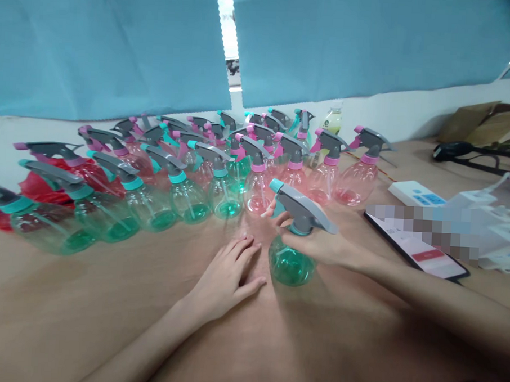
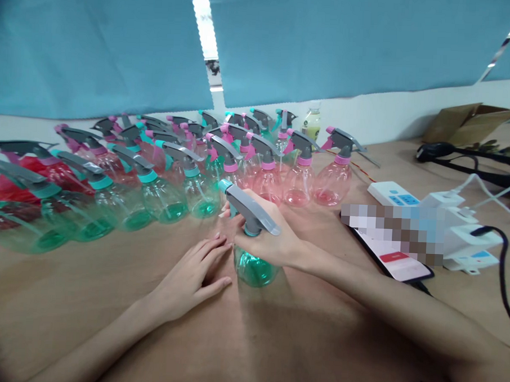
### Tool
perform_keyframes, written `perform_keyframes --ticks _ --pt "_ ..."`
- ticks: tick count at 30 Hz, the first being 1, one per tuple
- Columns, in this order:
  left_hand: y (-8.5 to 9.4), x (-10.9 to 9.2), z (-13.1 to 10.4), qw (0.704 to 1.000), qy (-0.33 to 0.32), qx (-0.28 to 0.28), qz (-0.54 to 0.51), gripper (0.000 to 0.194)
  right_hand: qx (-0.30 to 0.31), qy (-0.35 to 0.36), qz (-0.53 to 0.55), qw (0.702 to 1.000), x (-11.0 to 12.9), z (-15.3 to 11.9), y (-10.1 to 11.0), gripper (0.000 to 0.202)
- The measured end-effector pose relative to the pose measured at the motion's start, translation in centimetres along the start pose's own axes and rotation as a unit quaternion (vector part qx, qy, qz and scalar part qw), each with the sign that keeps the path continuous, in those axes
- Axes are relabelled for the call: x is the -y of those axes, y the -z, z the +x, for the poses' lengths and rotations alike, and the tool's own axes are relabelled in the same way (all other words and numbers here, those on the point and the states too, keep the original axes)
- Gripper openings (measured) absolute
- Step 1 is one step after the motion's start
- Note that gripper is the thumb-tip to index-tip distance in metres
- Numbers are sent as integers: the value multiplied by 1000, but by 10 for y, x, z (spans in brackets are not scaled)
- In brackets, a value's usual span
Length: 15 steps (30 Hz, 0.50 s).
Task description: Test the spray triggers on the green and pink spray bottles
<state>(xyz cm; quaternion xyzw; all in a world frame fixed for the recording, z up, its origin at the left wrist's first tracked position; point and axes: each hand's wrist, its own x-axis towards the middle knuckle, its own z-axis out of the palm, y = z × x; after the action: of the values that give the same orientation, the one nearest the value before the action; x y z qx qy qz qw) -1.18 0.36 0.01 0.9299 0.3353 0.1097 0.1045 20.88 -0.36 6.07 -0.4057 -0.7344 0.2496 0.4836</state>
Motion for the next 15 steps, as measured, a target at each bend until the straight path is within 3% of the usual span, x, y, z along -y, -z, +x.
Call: perform_keyframes --ticks 6,15 --pt "1 -1 0 1000 2 -1 -1 57 2 -3 94 996 -2 0 0 13" --pt "2 -2 0 1000 3 -2 -3 55 3 -2 72 997 2 1 4 10"
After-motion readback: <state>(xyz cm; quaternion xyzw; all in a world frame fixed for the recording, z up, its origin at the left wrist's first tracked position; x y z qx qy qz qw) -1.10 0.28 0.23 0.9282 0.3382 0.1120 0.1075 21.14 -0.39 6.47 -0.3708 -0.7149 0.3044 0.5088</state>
